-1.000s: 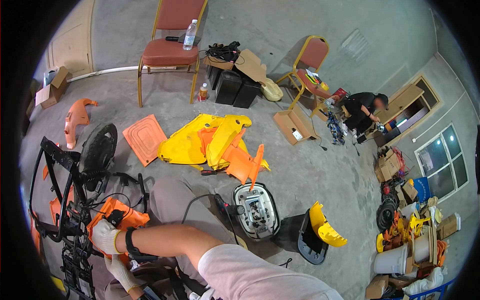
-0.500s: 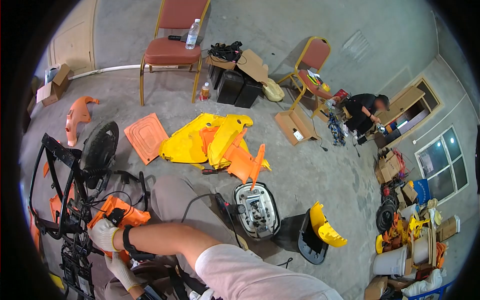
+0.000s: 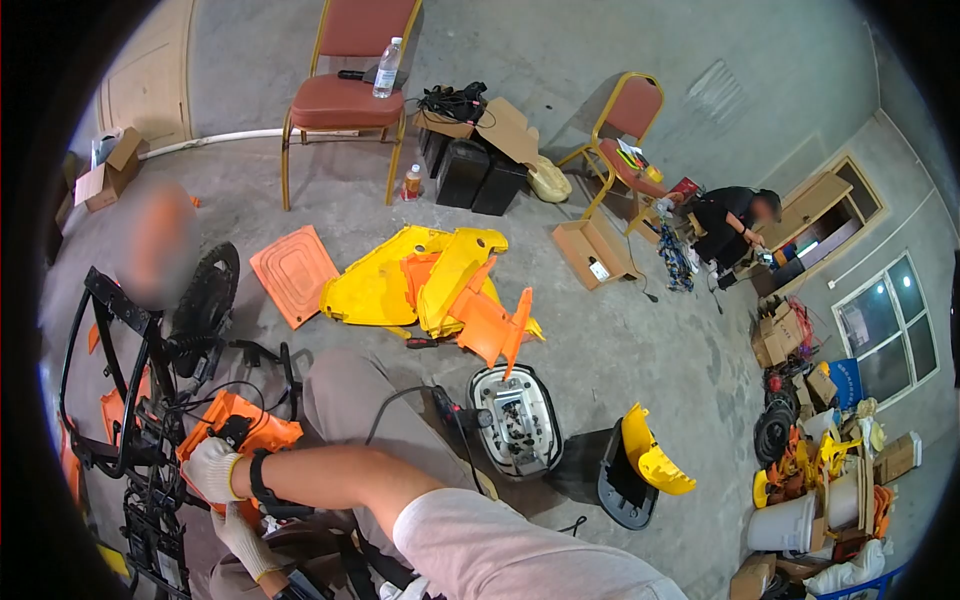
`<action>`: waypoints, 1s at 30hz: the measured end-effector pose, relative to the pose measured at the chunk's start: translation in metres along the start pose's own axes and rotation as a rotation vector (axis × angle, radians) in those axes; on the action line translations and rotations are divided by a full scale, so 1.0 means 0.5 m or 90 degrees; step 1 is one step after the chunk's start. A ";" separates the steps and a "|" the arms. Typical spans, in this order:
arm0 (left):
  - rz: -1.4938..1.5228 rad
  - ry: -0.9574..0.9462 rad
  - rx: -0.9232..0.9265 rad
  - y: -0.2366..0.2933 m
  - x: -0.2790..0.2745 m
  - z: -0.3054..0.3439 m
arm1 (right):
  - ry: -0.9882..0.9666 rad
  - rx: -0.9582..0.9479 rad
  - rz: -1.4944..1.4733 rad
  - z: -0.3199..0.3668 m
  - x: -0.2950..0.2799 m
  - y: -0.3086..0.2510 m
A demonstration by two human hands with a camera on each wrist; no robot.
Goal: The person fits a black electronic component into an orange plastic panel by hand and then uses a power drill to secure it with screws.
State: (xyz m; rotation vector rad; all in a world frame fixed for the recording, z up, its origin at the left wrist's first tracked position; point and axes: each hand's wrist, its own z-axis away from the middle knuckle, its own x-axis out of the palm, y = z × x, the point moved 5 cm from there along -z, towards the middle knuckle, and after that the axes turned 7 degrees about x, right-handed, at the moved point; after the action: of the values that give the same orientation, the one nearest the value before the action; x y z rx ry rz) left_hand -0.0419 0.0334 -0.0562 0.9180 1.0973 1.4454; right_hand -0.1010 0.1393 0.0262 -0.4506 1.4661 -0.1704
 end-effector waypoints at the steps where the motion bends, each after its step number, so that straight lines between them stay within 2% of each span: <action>1: 0.000 0.001 0.001 -0.014 -0.004 -0.010 | 0.025 0.010 0.001 0.002 -0.001 0.002; 3: 0.010 -0.004 0.009 -0.045 -0.016 -0.035 | 0.051 0.012 0.000 0.006 -0.003 0.004; 5: -0.022 -0.055 0.096 -0.056 -0.022 -0.052 | 0.001 0.004 -0.030 0.013 -0.009 0.005; 7: -0.036 -0.060 0.060 -0.004 -0.002 -0.008 | 0.068 -0.012 -0.005 0.024 -0.018 0.000; 9: -0.047 -0.054 0.057 -0.022 -0.008 -0.017 | 0.028 -0.020 -0.019 0.028 -0.020 0.001; 11: -0.038 -0.044 0.066 -0.040 -0.013 -0.029 | 0.066 -0.003 -0.031 0.007 0.005 0.002; 13: -0.011 -0.039 0.054 -0.042 -0.012 -0.021 | 0.001 -0.023 -0.049 0.009 0.009 0.008; 15: -0.023 -0.037 0.052 -0.045 -0.016 -0.024 | -0.003 -0.026 -0.052 0.009 0.003 0.003; 18: -0.016 -0.030 0.082 -0.068 -0.021 -0.039 | 0.018 0.018 -0.122 0.020 -0.002 0.008; 20: 0.012 -0.028 0.093 -0.074 -0.018 -0.044 | 0.087 0.031 -0.145 0.029 -0.007 0.009; 21: 0.014 -0.020 0.097 -0.069 -0.011 -0.041 | 0.087 0.021 -0.145 0.033 -0.004 0.009; 23: 0.090 -0.077 0.109 -0.039 0.006 -0.014 | 0.148 0.028 -0.075 0.038 0.001 0.006; 25: -0.027 -0.044 0.110 -0.060 -0.010 -0.017 | 0.259 -0.269 -0.183 0.044 0.022 0.021; 26: -0.021 -0.073 0.075 -0.124 -0.037 -0.053 | 0.078 -0.184 -0.073 0.031 0.028 0.030; 27: 0.012 -0.072 0.110 0.029 0.027 0.046 | 0.153 -0.283 -0.004 0.030 0.059 0.042; 28: -0.033 -0.041 0.092 0.050 0.036 0.056 | 0.160 -0.343 0.006 0.034 0.057 0.052; 29: -0.140 -0.027 -0.003 0.070 0.034 0.075 | 0.213 -0.357 0.015 0.046 0.050 0.062; 30: -0.206 -0.023 0.091 -0.003 0.020 0.037 | 0.053 -0.262 0.092 0.034 0.040 0.050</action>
State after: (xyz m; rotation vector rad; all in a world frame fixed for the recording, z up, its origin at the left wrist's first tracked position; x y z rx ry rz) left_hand -0.0256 0.0461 -0.0525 0.8172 1.2701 1.0931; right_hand -0.0862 0.1573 -0.0014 -0.6711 1.6133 0.2355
